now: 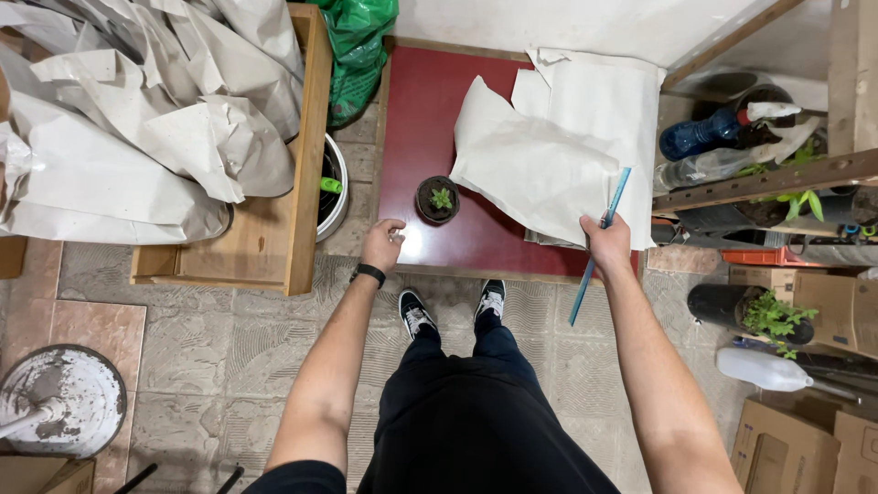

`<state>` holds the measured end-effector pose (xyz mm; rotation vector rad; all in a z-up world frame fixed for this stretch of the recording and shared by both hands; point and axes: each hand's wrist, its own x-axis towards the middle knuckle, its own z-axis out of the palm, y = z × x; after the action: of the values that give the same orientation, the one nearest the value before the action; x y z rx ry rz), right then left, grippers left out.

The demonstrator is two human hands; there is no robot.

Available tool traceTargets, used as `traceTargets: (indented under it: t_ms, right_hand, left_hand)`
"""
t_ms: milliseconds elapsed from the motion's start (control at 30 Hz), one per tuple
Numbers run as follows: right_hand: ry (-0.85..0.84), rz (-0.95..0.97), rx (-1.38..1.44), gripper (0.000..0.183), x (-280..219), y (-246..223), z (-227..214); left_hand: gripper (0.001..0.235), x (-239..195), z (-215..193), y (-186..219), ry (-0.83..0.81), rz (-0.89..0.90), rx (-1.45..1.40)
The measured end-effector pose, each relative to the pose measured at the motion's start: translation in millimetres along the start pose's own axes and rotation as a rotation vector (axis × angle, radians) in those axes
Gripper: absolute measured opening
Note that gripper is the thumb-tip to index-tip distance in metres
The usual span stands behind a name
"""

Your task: The person picks up a small plant in a black pot, wraps it in white paper, and uses a blue ruler to tuck the paper around the base before placing it on a shelf.

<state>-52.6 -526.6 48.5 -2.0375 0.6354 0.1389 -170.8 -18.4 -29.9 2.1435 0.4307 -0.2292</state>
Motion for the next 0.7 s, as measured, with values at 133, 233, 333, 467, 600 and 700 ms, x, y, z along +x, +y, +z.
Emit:
traceTargets:
  t_ms: [133,233,333,467,600,700]
  right_hand:
    - [0.016,-0.005,0.038,0.022,-34.6,-35.1,-0.4]
    - [0.010,-0.018,0.065,0.022,-38.4,-40.5,4.5]
    - [0.010,-0.029,0.078,0.023,-38.6,-38.1,8.8]
    - [0.013,-0.037,0.074,0.023,-50.1,-45.7,6.9]
    - [0.026,0.000,0.023,0.024,-48.5,-46.3,3.5]
    - [0.031,0.011,0.082,0.024,-49.2,-41.8,7.5]
  left_hand:
    - [0.033,-10.2,-38.0,30.2,-0.046,-0.197,-0.419]
    - [0.035,-13.7,-59.9,30.8,-0.046,-0.049,-0.185]
    - [0.050,-23.2,-64.2,37.3,-0.143,0.180,0.308]
    - [0.041,-18.5,-35.8,3.5,-0.214,0.374,0.672]
    - [0.033,-19.2,-31.4,-25.6,-0.213,0.402,0.610]
    - [0.050,-28.2,-46.4,-23.2,-0.295,0.359,0.501]
